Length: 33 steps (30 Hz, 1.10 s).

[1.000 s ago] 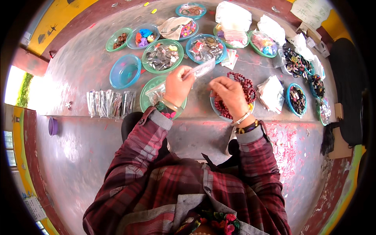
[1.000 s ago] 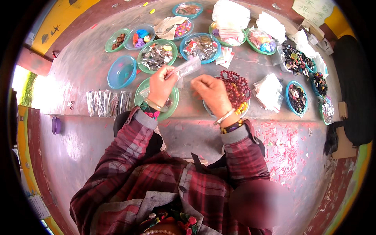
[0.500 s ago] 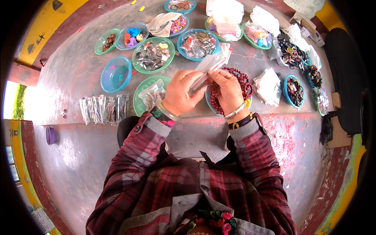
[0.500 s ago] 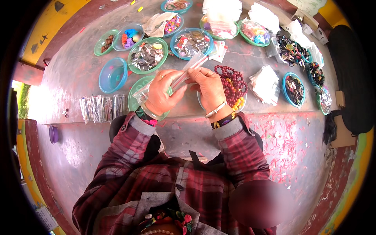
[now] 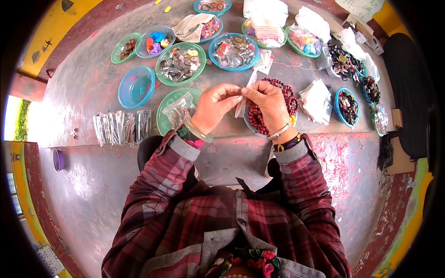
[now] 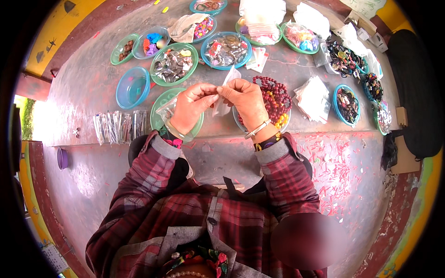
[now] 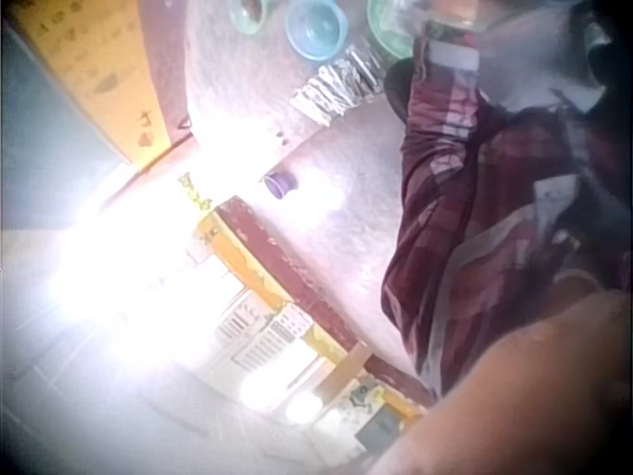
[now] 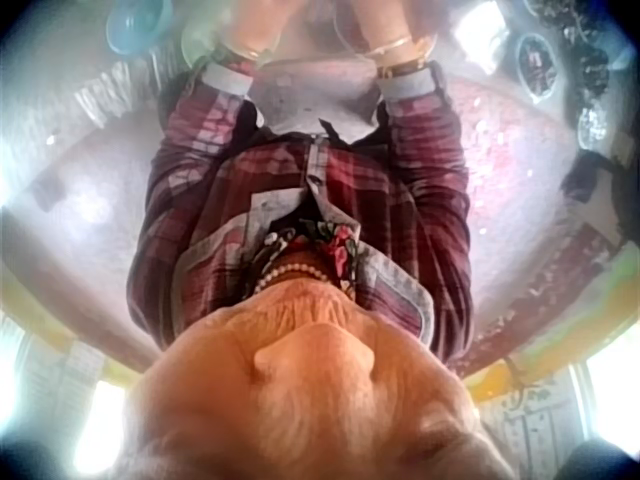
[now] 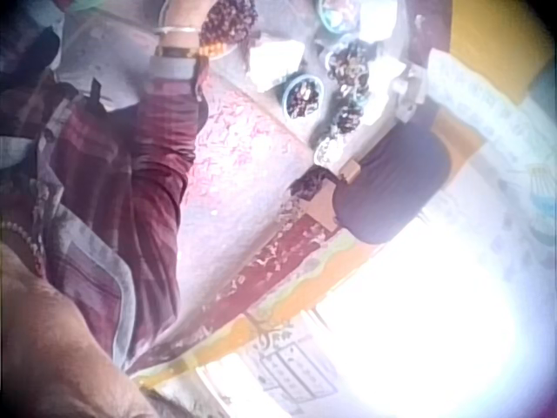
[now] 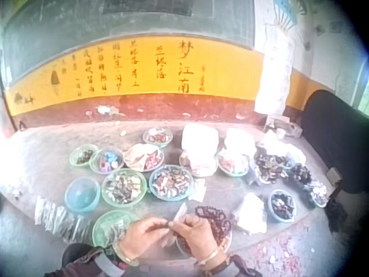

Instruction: The person sits on the floor and packs beaded necklaces into small clear plastic bags. They pick up a necklace from a bowl, place it into a bag, and set the bag aside. The process is repeated for multiple necklaces of different colors.

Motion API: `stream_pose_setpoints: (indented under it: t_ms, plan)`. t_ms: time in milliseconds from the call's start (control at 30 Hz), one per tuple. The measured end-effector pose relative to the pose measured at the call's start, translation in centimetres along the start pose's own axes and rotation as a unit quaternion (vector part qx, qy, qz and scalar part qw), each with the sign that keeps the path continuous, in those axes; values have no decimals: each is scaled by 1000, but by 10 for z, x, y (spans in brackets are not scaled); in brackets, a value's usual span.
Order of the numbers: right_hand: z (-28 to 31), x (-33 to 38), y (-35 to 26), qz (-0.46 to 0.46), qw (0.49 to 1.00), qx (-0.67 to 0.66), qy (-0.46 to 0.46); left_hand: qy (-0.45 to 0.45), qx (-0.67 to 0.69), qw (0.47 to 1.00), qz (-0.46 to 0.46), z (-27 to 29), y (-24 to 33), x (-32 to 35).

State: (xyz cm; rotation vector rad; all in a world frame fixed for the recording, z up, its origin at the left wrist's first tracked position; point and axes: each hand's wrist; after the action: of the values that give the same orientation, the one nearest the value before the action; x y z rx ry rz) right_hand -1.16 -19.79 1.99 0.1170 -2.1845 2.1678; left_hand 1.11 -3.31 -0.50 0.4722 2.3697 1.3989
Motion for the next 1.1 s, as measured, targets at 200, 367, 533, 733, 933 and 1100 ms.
stream_pose_setpoints:
  t_ms: [200, 367, 533, 733, 933, 1100]
  plan:
    - [6, -2, 5, 12, 997, 67, -30, -32, 69, 992, 103, 4, 5, -1]
    - [2, 0, 1, 22, 996, 75, -52, -30, 96, 984, 147, 10, 5, -1]
    - [7, 0, 3, 23, 994, 74, -73, -11, 162, 969, 184, 14, 7, -1]
    - [11, -2, -2, -16, 998, 3, -58, 3, 211, 960, 186, 25, 5, -4]
    - [15, -7, 13, 45, 985, 166, 18, 55, 155, 972, 167, 14, 7, -6]
    - [5, -1, 10, 140, 903, 400, 64, 75, -37, 988, 134, 10, 1, -5]
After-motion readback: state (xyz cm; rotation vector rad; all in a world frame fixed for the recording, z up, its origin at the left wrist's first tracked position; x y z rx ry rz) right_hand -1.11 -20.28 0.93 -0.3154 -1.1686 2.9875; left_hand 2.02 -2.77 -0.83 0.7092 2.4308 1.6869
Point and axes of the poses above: each hand's wrist, its own x-axis away from the middle knuckle, its own z-axis out of the back of the hand, y = z × x, and after that the axes turned 15 degrees about x, right-handed
